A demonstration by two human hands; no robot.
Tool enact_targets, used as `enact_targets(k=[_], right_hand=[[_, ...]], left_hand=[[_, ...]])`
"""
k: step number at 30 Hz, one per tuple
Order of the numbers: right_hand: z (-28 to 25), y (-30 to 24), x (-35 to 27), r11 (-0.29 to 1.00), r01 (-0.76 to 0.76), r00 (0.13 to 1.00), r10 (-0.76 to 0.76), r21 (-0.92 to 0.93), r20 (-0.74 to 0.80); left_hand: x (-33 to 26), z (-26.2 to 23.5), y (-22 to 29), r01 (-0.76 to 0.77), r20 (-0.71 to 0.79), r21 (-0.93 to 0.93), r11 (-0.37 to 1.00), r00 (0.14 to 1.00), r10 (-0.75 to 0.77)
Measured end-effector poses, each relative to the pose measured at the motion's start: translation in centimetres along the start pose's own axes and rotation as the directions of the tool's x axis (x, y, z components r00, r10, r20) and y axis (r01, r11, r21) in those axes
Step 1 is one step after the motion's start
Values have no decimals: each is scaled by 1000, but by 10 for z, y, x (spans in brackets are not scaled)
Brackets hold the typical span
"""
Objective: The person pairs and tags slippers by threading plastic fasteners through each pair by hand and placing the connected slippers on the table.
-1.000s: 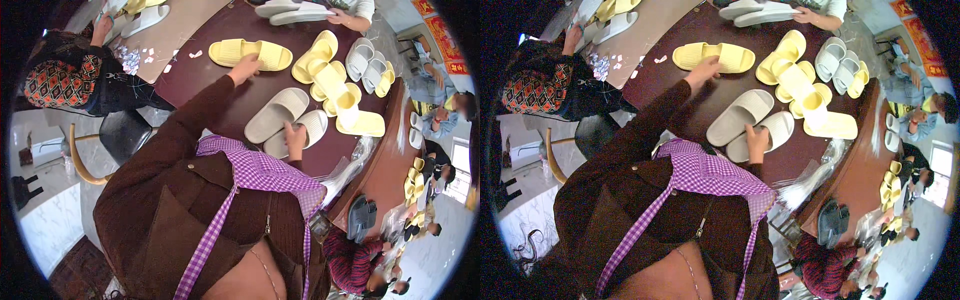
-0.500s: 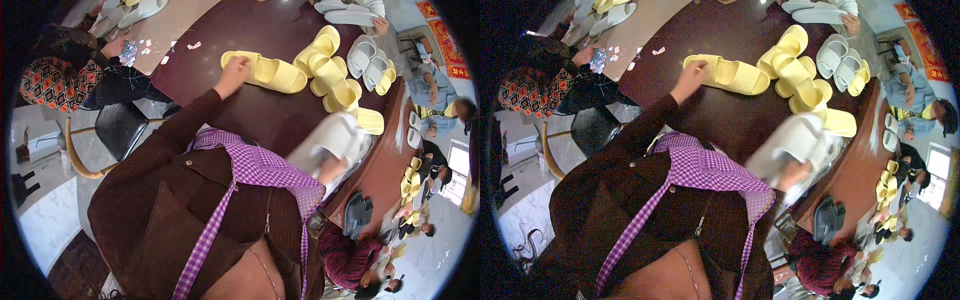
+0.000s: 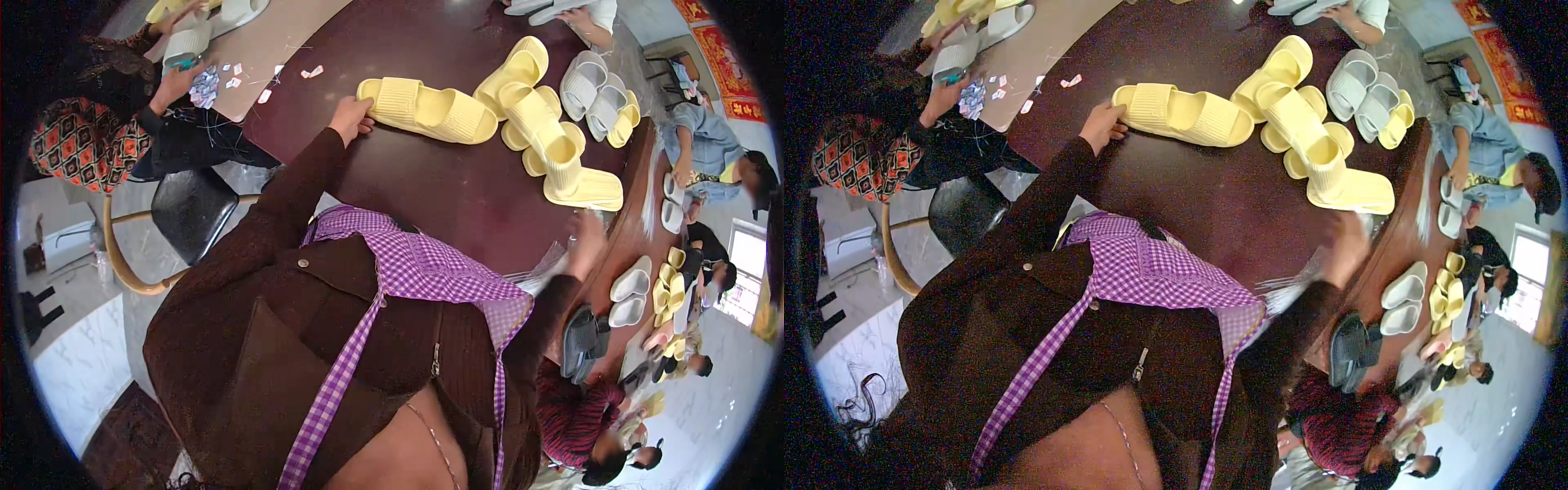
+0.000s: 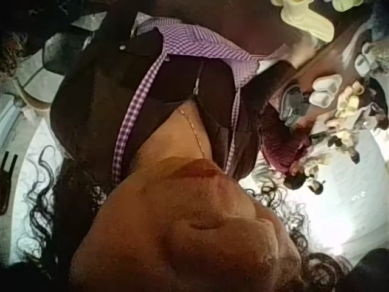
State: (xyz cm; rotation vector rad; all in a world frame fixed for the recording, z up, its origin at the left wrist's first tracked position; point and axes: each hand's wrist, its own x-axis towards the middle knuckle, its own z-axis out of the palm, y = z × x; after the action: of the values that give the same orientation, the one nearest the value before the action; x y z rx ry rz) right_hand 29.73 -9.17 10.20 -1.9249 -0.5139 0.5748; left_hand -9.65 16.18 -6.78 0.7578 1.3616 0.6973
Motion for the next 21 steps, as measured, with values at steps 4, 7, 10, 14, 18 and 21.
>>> enact_targets(k=[4, 7, 10, 14, 18, 21], right_hand=[[130, 54, -6, 989, -147, 921, 129, 21, 368], [183, 62, -13, 960, -242, 914, 175, 144, 367], [192, 68, -20, 950, -255, 918, 178, 183, 354], [169, 67, -27, 960, -178, 973, 139, 217, 185], [89, 65, -14, 980, -171, 985, 166, 98, 51], [37, 65, -1, 992, -111, 994, 111, 57, 11]], left_hand=[[3, 3, 2, 13, 20, 3, 1000, 1000, -13], [-11, 5, 7, -10, 49, 6, 1000, 999, 10], [-24, -6, 12, -49, 54, -13, 999, 997, 50], [-26, -25, 15, -112, 39, 5, 994, 993, 112], [-20, -49, 43, -153, 13, -32, 988, 988, 154], [-8, -49, 64, -379, 188, 219, 899, 921, 342]])
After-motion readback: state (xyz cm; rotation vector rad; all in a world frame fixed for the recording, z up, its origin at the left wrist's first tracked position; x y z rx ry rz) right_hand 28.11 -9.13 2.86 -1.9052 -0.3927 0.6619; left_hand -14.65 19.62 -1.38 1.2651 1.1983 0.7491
